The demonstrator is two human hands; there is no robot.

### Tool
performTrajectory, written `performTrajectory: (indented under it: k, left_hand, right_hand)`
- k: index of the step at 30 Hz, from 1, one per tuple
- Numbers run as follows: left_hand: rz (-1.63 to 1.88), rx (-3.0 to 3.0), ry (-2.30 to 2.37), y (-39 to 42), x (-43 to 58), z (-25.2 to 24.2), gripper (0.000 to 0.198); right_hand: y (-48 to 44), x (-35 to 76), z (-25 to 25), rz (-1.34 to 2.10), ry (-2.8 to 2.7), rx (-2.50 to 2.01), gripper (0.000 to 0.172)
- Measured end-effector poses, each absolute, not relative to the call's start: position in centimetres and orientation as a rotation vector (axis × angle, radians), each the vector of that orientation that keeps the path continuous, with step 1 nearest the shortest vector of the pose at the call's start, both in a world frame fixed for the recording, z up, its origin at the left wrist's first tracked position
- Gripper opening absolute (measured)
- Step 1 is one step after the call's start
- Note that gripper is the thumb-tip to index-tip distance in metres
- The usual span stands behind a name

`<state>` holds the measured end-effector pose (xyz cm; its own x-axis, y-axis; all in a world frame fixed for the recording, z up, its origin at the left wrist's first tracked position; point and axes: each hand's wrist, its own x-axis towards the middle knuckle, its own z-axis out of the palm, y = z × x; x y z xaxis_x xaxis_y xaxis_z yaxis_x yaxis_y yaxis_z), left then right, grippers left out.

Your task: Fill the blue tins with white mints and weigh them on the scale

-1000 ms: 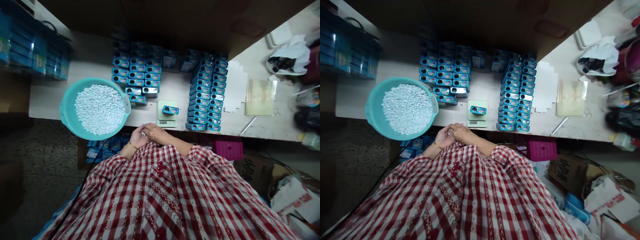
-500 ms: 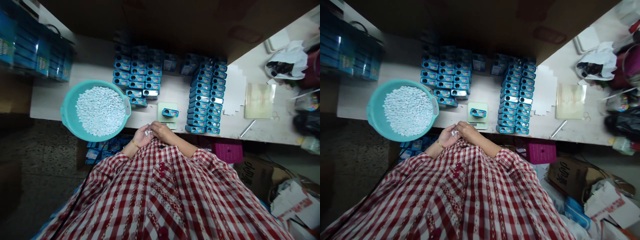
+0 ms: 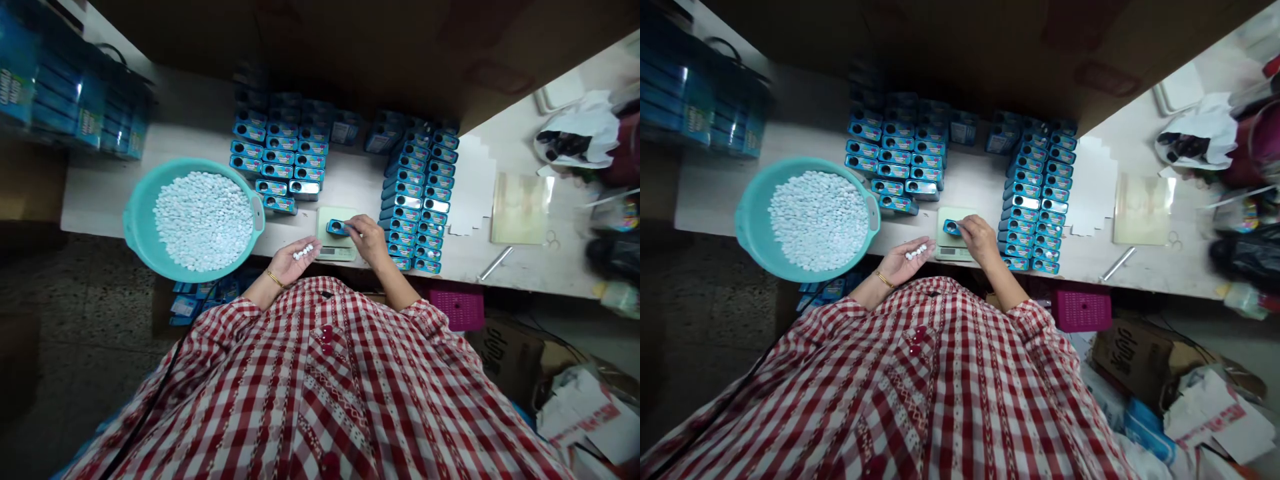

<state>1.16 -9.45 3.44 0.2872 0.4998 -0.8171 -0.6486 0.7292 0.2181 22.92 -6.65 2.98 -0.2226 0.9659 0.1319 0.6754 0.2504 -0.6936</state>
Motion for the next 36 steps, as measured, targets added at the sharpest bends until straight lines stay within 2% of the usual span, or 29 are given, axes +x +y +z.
performTrajectory:
  k: [7, 14, 27, 29, 34, 36]
  left_hand:
    - [0.836, -0.182, 1.176, -10.2, -1.3, 2.8, 0.024]
    - [0.838, -0.147, 1.199, -9.7, -1.6, 2.7, 0.018]
    - [0.824, -0.141, 1.207, -8.5, -1.6, 2.2, 0.020]
    - [0.839, -0.140, 1.208, -8.4, -1.7, 2.2, 0.019]
    - [0.872, -0.175, 1.220, -8.3, -2.3, 2.3, 0.019]
    - [0.892, -0.196, 1.219, -8.4, -2.7, 2.2, 0.019]
  right_hand:
    - [-6.8, 27.2, 2.7, 0.567, -1.729, -1.658, 0.017]
    - [-6.8, 26.4, 2.0, 0.743, -2.020, -1.627, 0.054]
    - [-6.6, 24.4, 1.3, 0.861, -2.346, -1.727, 0.071]
    - [-6.7, 23.9, 1.5, 0.840, -2.385, -1.742, 0.071]
    - [-5.5, 24.0, 2.0, 0.734, -2.493, -1.782, 0.041]
    - [-3.1, 24.6, 1.8, 0.652, -2.460, -1.796, 0.037]
